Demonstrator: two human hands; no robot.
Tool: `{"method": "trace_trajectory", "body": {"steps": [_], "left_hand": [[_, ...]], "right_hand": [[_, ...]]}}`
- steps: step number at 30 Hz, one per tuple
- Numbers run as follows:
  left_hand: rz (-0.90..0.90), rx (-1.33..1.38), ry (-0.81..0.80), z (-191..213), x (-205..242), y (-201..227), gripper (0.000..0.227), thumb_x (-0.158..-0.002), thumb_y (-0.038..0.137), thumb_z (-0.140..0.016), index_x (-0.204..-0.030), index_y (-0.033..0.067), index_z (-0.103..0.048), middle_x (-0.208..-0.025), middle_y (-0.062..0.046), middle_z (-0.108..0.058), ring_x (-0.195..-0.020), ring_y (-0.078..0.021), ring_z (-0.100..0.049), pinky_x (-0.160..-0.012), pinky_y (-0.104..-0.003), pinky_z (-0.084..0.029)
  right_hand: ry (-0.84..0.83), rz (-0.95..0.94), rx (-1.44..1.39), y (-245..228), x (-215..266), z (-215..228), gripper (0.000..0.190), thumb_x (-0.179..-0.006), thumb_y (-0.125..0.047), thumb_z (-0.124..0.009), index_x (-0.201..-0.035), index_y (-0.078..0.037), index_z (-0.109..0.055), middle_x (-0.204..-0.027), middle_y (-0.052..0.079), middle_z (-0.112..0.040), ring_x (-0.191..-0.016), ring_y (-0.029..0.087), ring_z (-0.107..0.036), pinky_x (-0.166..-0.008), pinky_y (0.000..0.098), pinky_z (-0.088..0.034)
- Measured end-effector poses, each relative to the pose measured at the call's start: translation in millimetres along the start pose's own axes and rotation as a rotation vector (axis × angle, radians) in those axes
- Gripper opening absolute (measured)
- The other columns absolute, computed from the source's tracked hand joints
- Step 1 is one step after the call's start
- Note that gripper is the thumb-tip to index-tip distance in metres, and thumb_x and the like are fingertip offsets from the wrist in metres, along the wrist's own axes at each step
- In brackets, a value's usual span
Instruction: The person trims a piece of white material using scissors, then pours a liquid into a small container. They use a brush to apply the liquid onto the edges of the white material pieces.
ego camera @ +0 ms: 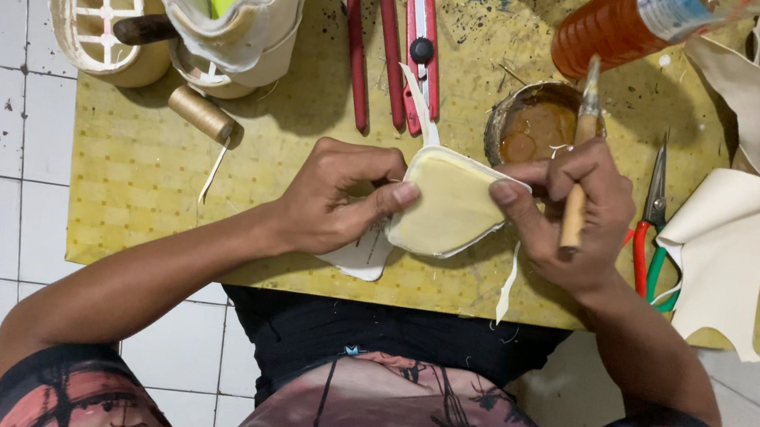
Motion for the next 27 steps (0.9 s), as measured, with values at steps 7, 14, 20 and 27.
{"method": "trace_trajectory", "body": {"steps": [7, 14, 20, 27], "left_hand": [[-0.001, 0.053, -0.001, -5, 5, -2, 0.045, -0.091, 0.053, -0.072, -0.091, 0.0079, -0.067, -0.062, -0.003, -0.060, -0.059, -0.0078, -0.053, -0.056, -0.028, -0.051], [0.023, 0.036, 0.048, 0, 2, 15, 0.020, -0.095, 0.020, -0.070, -0.103, 0.0016, -0.069, -0.085, -0.013, -0.074, -0.070, -0.0183, -0.070, -0.056, -0.028, -0.057], [0.024, -0.057, 0.085, 1, 8, 8, 0.034, -0.097, 0.026, -0.068, -0.120, 0.0018, -0.069, -0.101, -0.011, -0.078, -0.078, -0.0181, -0.073, -0.055, -0.023, -0.057], [-0.082, -0.142, 0.153, 2, 7, 19, 0.023, -0.094, 0.020, -0.072, -0.091, -0.0013, -0.064, -0.078, -0.006, -0.063, -0.062, -0.0148, -0.052, -0.052, -0.027, -0.038]], "right_hand": [[0.006, 0.013, 0.034, -2, -5, -13, 0.040, -0.096, 0.002, -0.074, -0.080, -0.011, -0.039, -0.072, 0.015, -0.074, -0.045, 0.008, -0.038, -0.043, 0.0193, -0.034], [-0.108, 0.026, -0.096, -5, -20, 2, 0.025, -0.110, 0.000, -0.047, -0.091, -0.012, -0.037, -0.093, 0.024, -0.074, -0.072, 0.021, -0.070, -0.049, 0.0193, -0.054], [-0.124, 0.107, 0.109, -67, -34, 27, 0.041, -0.109, -0.023, -0.033, -0.071, -0.008, -0.030, -0.069, 0.014, -0.058, -0.074, 0.034, -0.077, -0.039, 0.0219, -0.052], [0.567, 0.015, 0.036, -25, 75, 85, 0.084, -0.092, -0.088, -0.052, -0.119, -0.008, -0.047, -0.109, 0.009, -0.041, -0.066, 0.017, -0.035, -0.057, 0.0356, -0.028]]}}
Point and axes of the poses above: each hand's wrist, its own x-axis away from the middle knuckle, its own z-axis out of the back of the hand, y = z × x, the point moved 2 cm from there along -x, towards the middle knuckle
